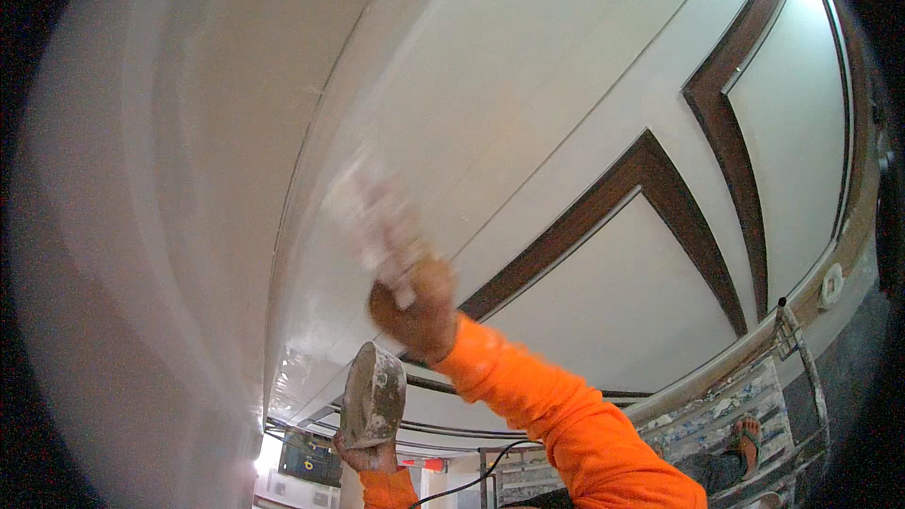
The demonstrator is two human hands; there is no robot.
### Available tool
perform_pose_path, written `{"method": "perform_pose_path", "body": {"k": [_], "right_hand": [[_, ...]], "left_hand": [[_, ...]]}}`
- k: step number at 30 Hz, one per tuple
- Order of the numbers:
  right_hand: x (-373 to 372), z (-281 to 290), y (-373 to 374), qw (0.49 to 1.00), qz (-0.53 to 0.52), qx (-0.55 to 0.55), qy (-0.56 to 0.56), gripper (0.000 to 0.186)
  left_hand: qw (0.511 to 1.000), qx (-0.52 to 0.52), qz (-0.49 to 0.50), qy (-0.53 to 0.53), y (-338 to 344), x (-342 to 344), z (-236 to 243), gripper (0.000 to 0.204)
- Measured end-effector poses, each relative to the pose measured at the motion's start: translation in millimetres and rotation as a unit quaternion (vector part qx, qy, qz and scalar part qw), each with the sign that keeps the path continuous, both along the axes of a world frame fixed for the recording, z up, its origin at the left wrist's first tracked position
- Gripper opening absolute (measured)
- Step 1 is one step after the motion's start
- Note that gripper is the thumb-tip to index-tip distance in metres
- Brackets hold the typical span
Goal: The person scoops drywall compound from a pan with a taping knife and spreads it along the top edge of a wall where it meets the ceiling.
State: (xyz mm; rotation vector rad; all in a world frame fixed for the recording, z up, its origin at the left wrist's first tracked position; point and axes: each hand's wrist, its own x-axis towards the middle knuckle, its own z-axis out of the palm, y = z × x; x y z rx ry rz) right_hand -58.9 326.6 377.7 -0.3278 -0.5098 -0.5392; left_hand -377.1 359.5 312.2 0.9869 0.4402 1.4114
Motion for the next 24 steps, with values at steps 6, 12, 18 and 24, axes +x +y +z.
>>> {"method": "perform_pose_path", "body": {"k": [6,12,18,24], "right_hand": [[130,63,-45,0.977,-0.147,0.128,0.090,0.070],[29,60,-18,0.995,-0.090,0.035,-0.023,0.081],[51,19,-6,0.994,-0.058,0.068,0.061,0.058],[175,48,-85,0.988,-0.012,0.132,0.084,0.051]], "left_hand": [[0.965,0.105,0.161,0.180,-1,-3,-20,0.059],[1.000,0.003,0.012,-0.003,18,-15,-16,0.054],[0.999,-0.018,-0.047,-0.007,8,9,-3,0.054],[0.998,0.007,-0.060,0.009,11,-8,-8,0.052]]}}
